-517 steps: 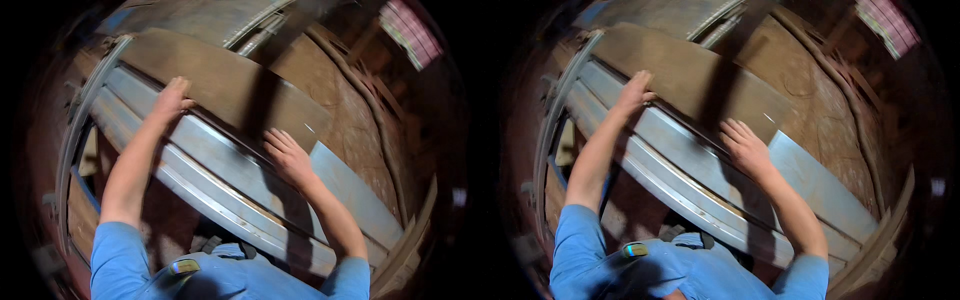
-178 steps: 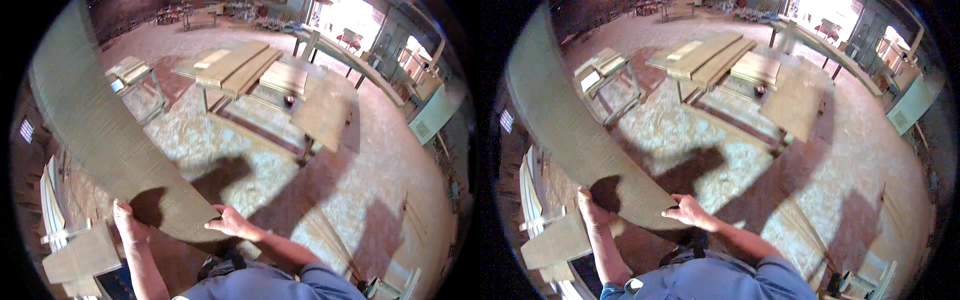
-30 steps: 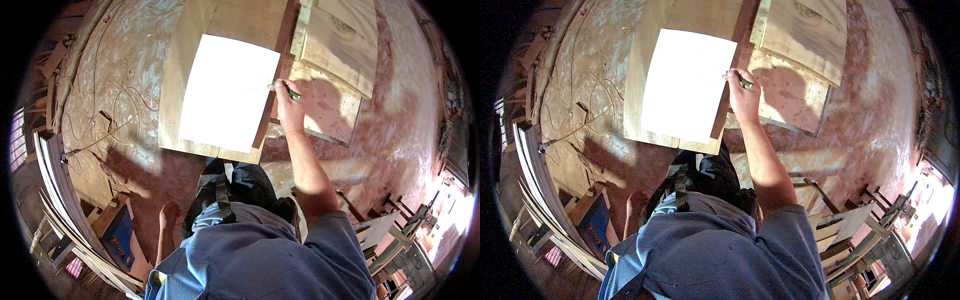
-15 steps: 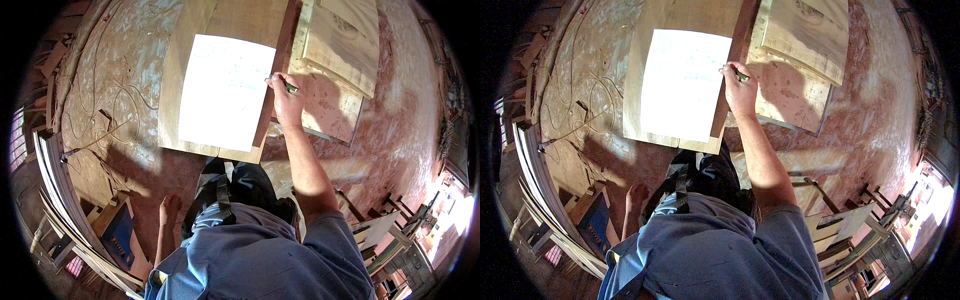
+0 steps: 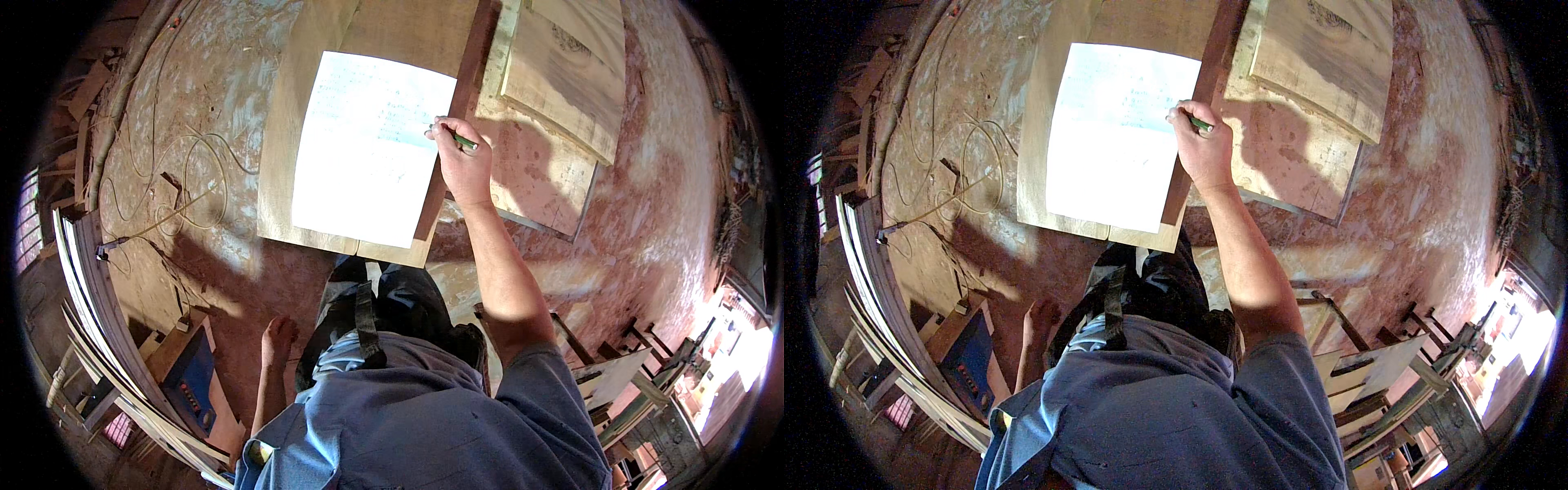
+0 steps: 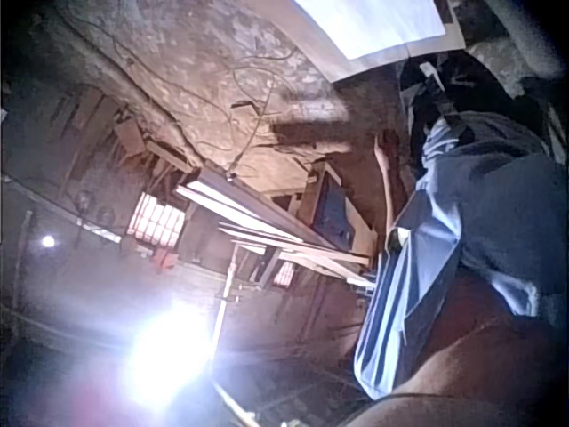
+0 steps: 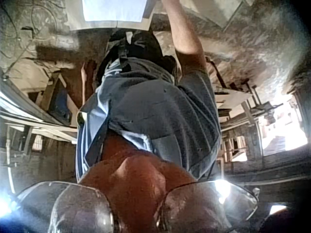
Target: The person measures and marks a large sheet of wood with a tape measure, then uses a table saw to cut it into smaller pieces. They handle the cut pieces, measure them again, and write notes on a paper.
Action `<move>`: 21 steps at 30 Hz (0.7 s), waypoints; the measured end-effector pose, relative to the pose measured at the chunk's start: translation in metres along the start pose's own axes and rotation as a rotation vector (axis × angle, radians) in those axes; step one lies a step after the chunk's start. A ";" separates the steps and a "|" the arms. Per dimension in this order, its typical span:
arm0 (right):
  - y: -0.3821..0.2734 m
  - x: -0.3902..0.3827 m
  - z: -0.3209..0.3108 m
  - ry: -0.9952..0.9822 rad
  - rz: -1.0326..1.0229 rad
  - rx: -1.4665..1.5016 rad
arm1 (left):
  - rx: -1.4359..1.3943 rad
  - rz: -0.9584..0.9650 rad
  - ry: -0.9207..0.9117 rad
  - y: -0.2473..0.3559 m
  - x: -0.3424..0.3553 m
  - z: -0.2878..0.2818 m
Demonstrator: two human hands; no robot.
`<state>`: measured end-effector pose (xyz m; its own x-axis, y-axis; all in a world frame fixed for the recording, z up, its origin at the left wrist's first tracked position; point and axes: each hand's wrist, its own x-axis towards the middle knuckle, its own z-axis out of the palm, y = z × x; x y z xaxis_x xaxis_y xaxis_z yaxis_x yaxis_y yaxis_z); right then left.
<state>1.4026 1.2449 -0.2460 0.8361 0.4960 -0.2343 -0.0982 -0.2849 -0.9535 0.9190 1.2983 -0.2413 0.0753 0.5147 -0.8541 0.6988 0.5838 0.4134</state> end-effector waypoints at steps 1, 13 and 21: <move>0.000 0.000 0.000 0.001 -0.014 -0.027 | -0.032 0.002 -0.006 -0.001 0.000 0.000; 0.005 0.004 -0.002 0.014 -0.088 -0.077 | -0.135 -0.080 -0.003 -0.043 0.014 -0.014; 0.011 0.011 0.001 0.053 -0.151 -0.090 | -0.235 -0.025 -0.054 -0.058 0.022 -0.019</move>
<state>1.4101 1.2473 -0.2593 0.8652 0.4955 -0.0770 0.0775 -0.2838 -0.9557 0.8669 1.2876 -0.2777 0.1021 0.4675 -0.8781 0.5167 0.7294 0.4484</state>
